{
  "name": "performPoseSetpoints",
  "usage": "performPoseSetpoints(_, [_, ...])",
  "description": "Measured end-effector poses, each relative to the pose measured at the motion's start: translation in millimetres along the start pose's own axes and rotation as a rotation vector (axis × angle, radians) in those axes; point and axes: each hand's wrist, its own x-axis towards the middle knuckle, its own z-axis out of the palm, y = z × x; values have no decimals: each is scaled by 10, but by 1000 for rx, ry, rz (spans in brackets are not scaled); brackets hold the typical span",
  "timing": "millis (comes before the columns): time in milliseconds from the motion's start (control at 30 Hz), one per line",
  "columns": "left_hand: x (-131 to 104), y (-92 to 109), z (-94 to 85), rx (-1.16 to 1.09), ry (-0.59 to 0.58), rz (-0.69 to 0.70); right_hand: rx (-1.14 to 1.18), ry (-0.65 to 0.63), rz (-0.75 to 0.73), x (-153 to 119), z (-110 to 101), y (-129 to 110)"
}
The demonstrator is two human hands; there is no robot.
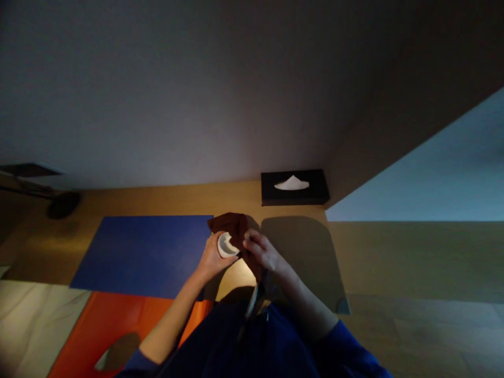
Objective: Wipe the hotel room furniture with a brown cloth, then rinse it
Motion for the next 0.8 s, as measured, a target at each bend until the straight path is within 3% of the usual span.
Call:
performPoseSetpoints(67, [-15, 34, 32, -57, -52, 7, -367, -191, -165, 39, 103, -114])
performPoseSetpoints(133, [-21, 79, 34, -82, -102, -13, -740, -301, -322, 79, 148, -159])
performPoseSetpoints(233, [-8, 145, -31, -72, -157, -16, -1044, -436, -491, 102, 153, -165])
performPoseSetpoints(300, [13, 181, -97, -67, -183, 24, -1179, -472, -512, 97, 166, -167])
performPoseSetpoints(400, [44, 219, -171, -26, -184, 72, -1253, -438, -352, 105, 205, -162])
performPoseSetpoints(500, [59, 233, -170, 16, -188, 113, -858, -419, -187, 153, 198, -121])
performPoseSetpoints(567, [63, 223, -128, 34, -200, 139, -338, -405, -19, 184, 184, -85])
performPoseSetpoints(667, [81, 189, -51, 64, -189, 160, 444, -254, 266, 180, 229, -50])
performPoseSetpoints(800, [114, 166, -41, 63, -181, 158, 920, -82, 315, 61, 318, -48])
